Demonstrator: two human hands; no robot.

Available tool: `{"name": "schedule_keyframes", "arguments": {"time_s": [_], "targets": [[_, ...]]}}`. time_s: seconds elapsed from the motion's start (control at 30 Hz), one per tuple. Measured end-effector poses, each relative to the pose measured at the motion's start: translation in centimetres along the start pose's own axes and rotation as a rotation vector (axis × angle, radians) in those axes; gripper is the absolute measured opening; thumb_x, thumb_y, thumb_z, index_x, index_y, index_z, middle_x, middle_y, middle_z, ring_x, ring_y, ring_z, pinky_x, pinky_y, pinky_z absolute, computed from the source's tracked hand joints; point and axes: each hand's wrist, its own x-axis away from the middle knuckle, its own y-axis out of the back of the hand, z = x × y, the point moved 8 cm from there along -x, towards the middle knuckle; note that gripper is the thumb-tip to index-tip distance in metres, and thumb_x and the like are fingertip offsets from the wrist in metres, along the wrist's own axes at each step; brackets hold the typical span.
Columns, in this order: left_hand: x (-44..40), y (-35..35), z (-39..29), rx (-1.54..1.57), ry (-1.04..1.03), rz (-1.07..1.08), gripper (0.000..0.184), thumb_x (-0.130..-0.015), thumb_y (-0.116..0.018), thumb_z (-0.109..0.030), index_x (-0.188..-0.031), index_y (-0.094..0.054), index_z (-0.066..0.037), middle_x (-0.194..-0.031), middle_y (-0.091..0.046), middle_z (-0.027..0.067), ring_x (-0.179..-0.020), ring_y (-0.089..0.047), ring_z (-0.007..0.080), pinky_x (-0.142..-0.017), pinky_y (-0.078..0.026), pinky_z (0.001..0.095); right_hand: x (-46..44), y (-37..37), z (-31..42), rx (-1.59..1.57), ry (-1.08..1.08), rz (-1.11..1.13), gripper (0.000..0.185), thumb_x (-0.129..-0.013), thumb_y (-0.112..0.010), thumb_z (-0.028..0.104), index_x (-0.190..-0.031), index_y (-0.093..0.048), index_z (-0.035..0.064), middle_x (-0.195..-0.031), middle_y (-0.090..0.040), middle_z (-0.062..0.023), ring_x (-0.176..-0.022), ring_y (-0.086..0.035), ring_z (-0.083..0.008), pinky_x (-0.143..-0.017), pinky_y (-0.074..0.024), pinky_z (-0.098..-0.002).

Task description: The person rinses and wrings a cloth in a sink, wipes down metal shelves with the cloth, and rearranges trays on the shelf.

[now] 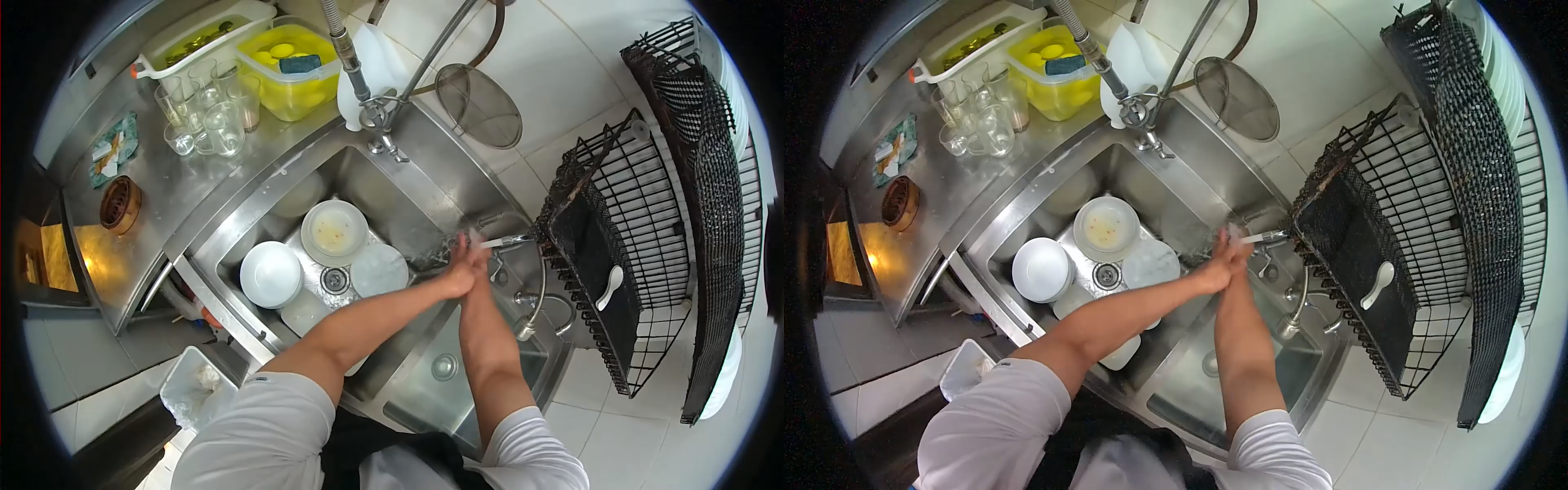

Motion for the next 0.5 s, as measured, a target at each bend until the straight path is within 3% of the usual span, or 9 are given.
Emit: {"name": "schedule_keyframes", "arguments": {"time_s": [0.07, 0.17, 0.23, 0.27, 0.3, 0.33, 0.37, 0.4, 0.5], "targets": [[-0.1, -0.5, -0.2, -0.084, 0.057, -0.016, 0.077, -0.088, -0.043, -0.051, -0.144, -0.010, -0.009, -0.149, -0.006, 0.0209, -0.139, 0.000, 0.0307, -0.111, -0.010, 0.0368, 3.1, -0.7, 2.5, -0.314, -0.034, 0.119, 0.038, -0.091, -0.046, 0.031, -0.119, -0.047, 0.0048, -0.105, -0.055, -0.0114, -0.092, -0.055, -0.0216, -0.076, -0.0453, -0.0353], [-1.3, 0.9, 0.3, -0.122, 0.192, -0.073, 0.078, -0.085, -0.046, -0.053, -0.144, -0.014, -0.013, -0.147, -0.013, 0.0221, -0.138, -0.004, 0.0322, -0.111, -0.010, 0.0368, 7.2, -2.7, 5.8, -0.490, 0.005, 0.326, 0.048, -0.093, -0.042, 0.033, -0.131, -0.039, 0.0037, -0.119, -0.052, -0.0125, -0.104, -0.053, -0.0238, -0.084, -0.0446, -0.0334], [-3.0, 0.2, 3.1, -0.098, 0.160, -0.120, 0.077, -0.084, -0.047, -0.054, -0.144, -0.017, -0.014, -0.146, -0.018, 0.0227, -0.138, -0.008, 0.0331, -0.110, -0.012, 0.0371, 10.3, -3.3, 7.9, -0.314, -0.039, 0.284, 0.043, -0.093, -0.042, 0.029, -0.128, -0.043, 0.0043, -0.112, -0.055, -0.0117, -0.097, -0.055, -0.0223, -0.080, -0.0459, -0.0334], [-1.8, 0.1, 1.1, 0.177, 0.184, 0.091, 0.076, -0.085, -0.050, -0.050, -0.143, -0.020, -0.011, -0.143, -0.026, 0.0231, -0.136, -0.017, 0.0339, -0.109, -0.016, 0.0374, 11.1, -3.5, 8.3, -0.232, -0.061, 0.269, 0.041, -0.093, -0.042, 0.028, -0.127, -0.045, 0.0046, -0.108, -0.057, -0.0113, -0.094, -0.056, -0.0215, -0.078, -0.0465, -0.0334], [-2.6, 0.6, 1.9, 0.057, 0.143, 0.023, 0.075, -0.085, -0.049, -0.050, -0.143, -0.020, -0.012, -0.142, -0.028, 0.0230, -0.134, -0.020, 0.0353, -0.108, -0.019, 0.0372, 11.3, -3.8, 8.2, -0.157, -0.080, 0.256, 0.039, -0.093, -0.042, 0.026, -0.126, -0.046, 0.0049, -0.105, -0.059, -0.0109, -0.091, -0.057, -0.0207, -0.076, -0.0472, -0.0334], [-3.5, 0.2, 3.2, -0.054, 0.102, -0.040, 0.074, -0.086, -0.048, -0.050, -0.143, -0.019, -0.014, -0.141, -0.029, 0.0229, -0.133, -0.023, 0.0366, -0.108, -0.021, 0.0371, 11.1, -3.6, 8.7, 0.151, 0.017, 0.414, 0.043, -0.096, -0.037, 0.022, -0.135, -0.036, 0.0051, -0.119, -0.053, -0.0118, -0.103, -0.055, -0.0215, -0.083, -0.0456, -0.0290], [-3.9, -0.3, 3.7, -0.156, 0.061, -0.103, 0.073, -0.086, -0.047, -0.049, -0.143, -0.019, -0.015, -0.141, -0.030, 0.0228, -0.132, -0.026, 0.0379, -0.107, -0.024, 0.0369, 11.4, -3.8, 9.2, 0.095, -0.001, 0.428, 0.043, -0.096, -0.038, 0.022, -0.135, -0.035, 0.0052, -0.118, -0.053, -0.0116, -0.102, -0.055, -0.0208, -0.084, -0.0455, -0.0288], [-3.1, 0.4, 2.3, 0.261, 0.122, -0.035, 0.069, -0.090, -0.047, -0.042, -0.141, -0.021, -0.004, -0.137, -0.036, 0.0240, -0.132, -0.026, 0.0329, -0.108, -0.020, 0.0362, 11.8, -4.4, 10.0, 0.041, -0.019, 0.446, 0.042, -0.096, -0.038, 0.021, -0.135, -0.035, 0.0052, -0.117, -0.053, -0.0115, -0.101, -0.055, -0.0202, -0.084, -0.0455, -0.0287], [-3.8, 1.3, 2.6, 0.092, 0.057, -0.074, 0.063, -0.091, -0.045, -0.039, -0.139, -0.026, -0.002, -0.134, -0.041, 0.0223, -0.127, -0.035, 0.0326, -0.104, -0.028, 0.0380, 12.6, -5.4, 10.7, 0.051, 0.002, 0.365, 0.038, -0.094, -0.045, 0.019, -0.130, -0.040, 0.0068, -0.105, -0.059, -0.0092, -0.088, -0.059, -0.0172, -0.075, -0.0491, -0.0289]]}}
